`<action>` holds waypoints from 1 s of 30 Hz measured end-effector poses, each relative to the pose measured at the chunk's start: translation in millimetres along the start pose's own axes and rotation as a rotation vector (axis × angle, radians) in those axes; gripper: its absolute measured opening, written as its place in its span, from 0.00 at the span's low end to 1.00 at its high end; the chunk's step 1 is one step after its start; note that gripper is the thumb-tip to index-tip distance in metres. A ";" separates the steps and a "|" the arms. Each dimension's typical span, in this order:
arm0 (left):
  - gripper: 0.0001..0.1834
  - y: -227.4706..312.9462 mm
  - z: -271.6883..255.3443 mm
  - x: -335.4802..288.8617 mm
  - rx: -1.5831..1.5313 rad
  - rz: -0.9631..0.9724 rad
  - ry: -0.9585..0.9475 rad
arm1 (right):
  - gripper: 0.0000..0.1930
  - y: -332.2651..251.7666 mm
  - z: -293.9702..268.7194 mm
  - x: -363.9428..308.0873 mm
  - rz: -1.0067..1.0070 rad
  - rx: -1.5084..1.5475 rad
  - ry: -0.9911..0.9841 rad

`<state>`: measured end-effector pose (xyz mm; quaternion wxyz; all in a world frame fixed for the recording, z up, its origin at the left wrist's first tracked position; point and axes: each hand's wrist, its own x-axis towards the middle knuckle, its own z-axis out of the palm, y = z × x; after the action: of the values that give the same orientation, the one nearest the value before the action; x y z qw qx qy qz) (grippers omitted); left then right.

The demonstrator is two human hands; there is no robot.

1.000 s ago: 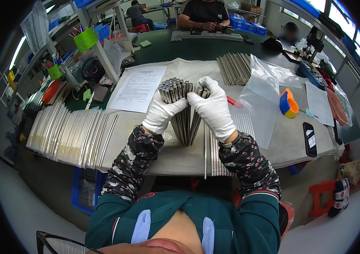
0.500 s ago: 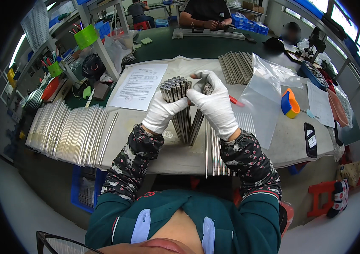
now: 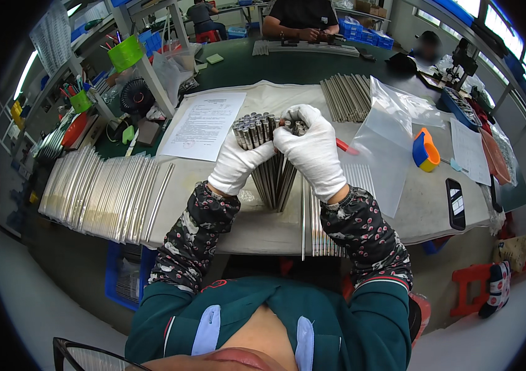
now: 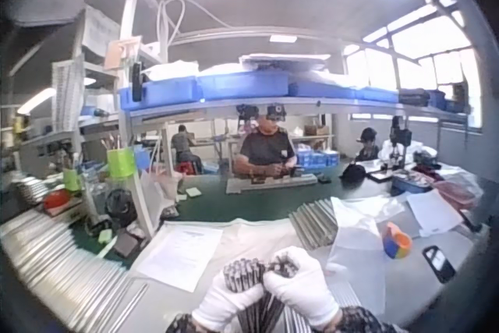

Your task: Inspecting, cleaning with a sanding block, and bundling metal rods.

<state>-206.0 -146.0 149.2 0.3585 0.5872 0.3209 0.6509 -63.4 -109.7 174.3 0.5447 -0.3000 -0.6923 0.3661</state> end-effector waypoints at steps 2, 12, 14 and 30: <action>0.14 -1.8 -4.2 -2.7 0.026 -0.058 0.009 | 0.07 5.0 -2.6 1.0 0.025 0.029 -0.024; 0.12 -2.8 -4.3 -3.8 0.076 0.009 0.068 | 0.11 -2.1 6.1 -1.1 0.022 0.194 -0.060; 0.15 -8.5 -11.7 -4.9 0.029 -0.071 0.057 | 0.12 3.6 2.6 1.0 -0.015 0.157 -0.060; 0.14 -5.8 -15.6 -8.5 -0.130 -0.107 0.031 | 0.13 -5.1 10.0 2.6 0.006 0.180 -0.085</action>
<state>-220.5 -150.1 138.2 0.4253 0.5344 0.3145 0.6592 -73.8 -112.3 178.5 0.5387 -0.2362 -0.6782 0.4406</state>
